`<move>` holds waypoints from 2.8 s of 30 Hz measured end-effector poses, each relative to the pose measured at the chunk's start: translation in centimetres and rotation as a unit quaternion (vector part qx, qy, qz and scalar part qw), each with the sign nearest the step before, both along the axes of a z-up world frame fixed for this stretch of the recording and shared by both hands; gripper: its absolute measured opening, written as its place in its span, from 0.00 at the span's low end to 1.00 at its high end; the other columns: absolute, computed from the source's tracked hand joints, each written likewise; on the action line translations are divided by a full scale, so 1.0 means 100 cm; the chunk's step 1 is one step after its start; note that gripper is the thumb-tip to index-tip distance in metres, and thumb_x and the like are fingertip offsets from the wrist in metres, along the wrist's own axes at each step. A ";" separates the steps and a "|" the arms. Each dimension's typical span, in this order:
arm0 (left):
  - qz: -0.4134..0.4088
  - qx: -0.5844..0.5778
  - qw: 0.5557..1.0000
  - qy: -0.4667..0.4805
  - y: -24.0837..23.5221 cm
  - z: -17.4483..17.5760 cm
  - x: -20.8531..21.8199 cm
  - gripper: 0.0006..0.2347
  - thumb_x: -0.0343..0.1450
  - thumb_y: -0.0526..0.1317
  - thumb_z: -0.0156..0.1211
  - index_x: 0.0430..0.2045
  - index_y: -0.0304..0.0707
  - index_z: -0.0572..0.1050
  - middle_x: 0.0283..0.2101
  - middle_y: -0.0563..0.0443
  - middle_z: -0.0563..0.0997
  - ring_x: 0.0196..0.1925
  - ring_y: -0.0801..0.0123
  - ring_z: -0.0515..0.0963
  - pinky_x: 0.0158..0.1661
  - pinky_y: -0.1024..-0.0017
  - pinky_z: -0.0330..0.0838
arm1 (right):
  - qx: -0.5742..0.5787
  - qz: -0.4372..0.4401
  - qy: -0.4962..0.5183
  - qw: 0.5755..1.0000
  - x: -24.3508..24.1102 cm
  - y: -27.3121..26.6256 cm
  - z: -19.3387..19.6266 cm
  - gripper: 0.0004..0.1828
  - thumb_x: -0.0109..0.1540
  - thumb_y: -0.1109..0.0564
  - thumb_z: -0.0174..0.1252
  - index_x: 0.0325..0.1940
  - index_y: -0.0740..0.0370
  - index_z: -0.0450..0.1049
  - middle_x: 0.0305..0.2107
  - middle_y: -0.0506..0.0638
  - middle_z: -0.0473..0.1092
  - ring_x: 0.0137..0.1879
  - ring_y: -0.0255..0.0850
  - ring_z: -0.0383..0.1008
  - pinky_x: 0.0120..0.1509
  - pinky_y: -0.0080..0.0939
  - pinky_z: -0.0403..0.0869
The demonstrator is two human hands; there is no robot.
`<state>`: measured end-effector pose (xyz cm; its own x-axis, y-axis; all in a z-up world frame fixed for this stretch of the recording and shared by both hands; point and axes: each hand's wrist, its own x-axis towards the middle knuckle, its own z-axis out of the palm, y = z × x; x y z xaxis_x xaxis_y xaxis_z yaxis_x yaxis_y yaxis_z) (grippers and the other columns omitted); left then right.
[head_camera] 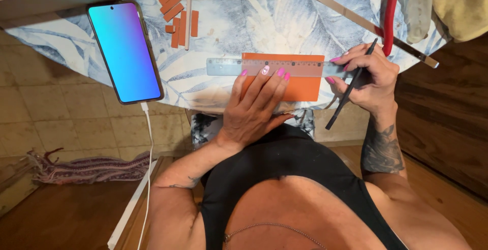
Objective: Measuring and cutting small strips from an orange sheet using a ruler, pen, and pliers.
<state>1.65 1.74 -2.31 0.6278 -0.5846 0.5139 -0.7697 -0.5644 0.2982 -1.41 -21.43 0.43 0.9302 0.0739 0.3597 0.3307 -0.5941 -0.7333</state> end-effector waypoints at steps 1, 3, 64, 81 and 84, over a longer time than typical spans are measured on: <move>0.000 0.000 1.000 0.000 0.000 -0.001 0.000 0.22 0.65 0.56 0.42 0.46 0.42 0.67 0.51 0.53 0.67 0.54 0.64 0.65 0.54 0.57 0.58 | 0.000 0.000 0.000 1.000 0.000 0.000 0.000 0.14 0.51 0.62 0.65 0.25 0.65 0.62 0.28 0.58 0.70 0.35 0.55 0.66 0.43 0.47 0.64; 0.000 0.000 1.000 0.002 -0.001 -0.002 -0.001 0.22 0.65 0.56 0.42 0.46 0.42 0.67 0.51 0.53 0.67 0.54 0.63 0.64 0.54 0.56 0.57 | -0.007 0.000 0.002 1.000 -0.001 0.000 0.000 0.15 0.51 0.62 0.65 0.25 0.65 0.62 0.28 0.59 0.70 0.35 0.55 0.66 0.43 0.47 0.64; -0.093 -0.045 0.993 0.061 0.008 -0.005 0.003 0.18 0.63 0.49 0.52 0.36 0.32 0.69 0.43 0.43 0.68 0.53 0.52 0.61 0.52 0.45 0.52 | -0.007 0.054 0.054 0.997 0.063 0.110 0.016 0.06 0.60 0.61 0.49 0.32 0.67 0.71 0.18 0.54 0.65 0.21 0.45 0.66 0.21 0.36 0.63; -0.090 -0.059 0.993 0.055 0.007 -0.008 0.002 0.17 0.63 0.47 0.52 0.35 0.30 0.68 0.42 0.39 0.68 0.52 0.49 0.62 0.52 0.44 0.52 | -0.008 0.051 0.070 0.996 0.063 0.111 0.015 0.06 0.59 0.61 0.49 0.31 0.66 0.70 0.19 0.55 0.64 0.21 0.45 0.65 0.21 0.37 0.63; -0.091 -0.050 0.993 0.057 0.008 -0.006 0.003 0.18 0.63 0.48 0.52 0.36 0.31 0.68 0.43 0.41 0.67 0.52 0.50 0.61 0.53 0.44 0.51 | -0.007 0.052 0.068 0.996 0.063 0.111 0.018 0.06 0.60 0.62 0.49 0.31 0.66 0.70 0.19 0.55 0.64 0.21 0.45 0.65 0.22 0.37 0.63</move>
<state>1.96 2.50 -2.88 0.5740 -0.6433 0.5067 -0.8143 -0.3834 0.4358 4.89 -10.33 2.21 0.9571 0.1771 0.2294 0.2897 -0.5725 -0.7670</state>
